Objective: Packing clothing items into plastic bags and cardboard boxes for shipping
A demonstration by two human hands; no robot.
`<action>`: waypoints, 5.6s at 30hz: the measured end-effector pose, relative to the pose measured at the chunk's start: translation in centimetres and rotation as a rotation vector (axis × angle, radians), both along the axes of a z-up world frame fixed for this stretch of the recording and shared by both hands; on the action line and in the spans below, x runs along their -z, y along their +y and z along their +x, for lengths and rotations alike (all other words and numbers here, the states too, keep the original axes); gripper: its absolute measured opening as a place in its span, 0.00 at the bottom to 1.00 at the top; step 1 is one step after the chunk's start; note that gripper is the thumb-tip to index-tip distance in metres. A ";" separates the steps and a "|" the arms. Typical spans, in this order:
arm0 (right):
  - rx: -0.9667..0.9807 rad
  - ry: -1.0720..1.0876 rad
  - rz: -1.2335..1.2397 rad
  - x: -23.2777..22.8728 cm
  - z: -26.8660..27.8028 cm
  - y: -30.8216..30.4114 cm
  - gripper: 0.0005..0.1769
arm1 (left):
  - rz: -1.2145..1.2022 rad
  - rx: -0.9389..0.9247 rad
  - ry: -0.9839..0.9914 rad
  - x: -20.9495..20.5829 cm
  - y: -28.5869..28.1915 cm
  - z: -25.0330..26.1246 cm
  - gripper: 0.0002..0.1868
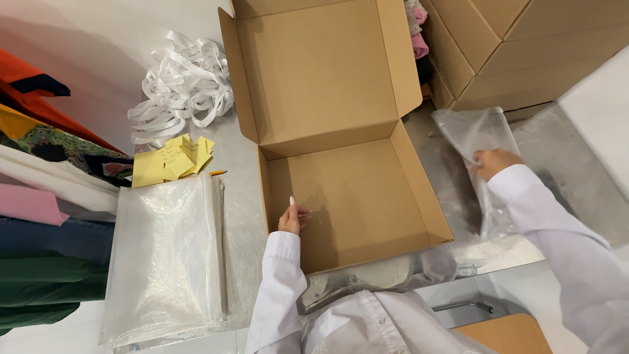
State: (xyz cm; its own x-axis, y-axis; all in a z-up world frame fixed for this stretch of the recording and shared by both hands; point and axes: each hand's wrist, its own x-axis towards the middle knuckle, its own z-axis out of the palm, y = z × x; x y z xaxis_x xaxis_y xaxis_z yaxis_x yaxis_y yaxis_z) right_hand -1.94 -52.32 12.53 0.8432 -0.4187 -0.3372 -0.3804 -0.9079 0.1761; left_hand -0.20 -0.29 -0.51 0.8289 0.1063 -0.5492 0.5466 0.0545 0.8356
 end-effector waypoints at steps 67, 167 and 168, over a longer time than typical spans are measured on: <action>0.284 -1.055 1.752 8.3 8.3 9.5 0.38 | 0.390 0.254 -0.333 -7.1 5.7 14.3 0.36; 0.120 -0.773 1.445 1.4 -12.0 19.8 0.34 | -0.024 0.053 -0.417 -10.9 9.6 -9.2 0.32; 0.175 -0.743 1.447 0.2 -12.1 21.3 0.40 | -0.020 0.036 -0.385 -10.9 8.8 -9.2 0.41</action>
State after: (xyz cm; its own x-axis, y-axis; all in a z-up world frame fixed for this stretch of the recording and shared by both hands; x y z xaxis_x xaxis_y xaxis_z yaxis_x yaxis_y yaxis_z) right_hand -14.08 -31.01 12.29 0.9690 -0.2352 -0.0760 -0.0980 -0.0832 -0.9917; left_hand -9.43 8.56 10.36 0.9778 0.0655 -0.1988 0.1951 0.0594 0.9790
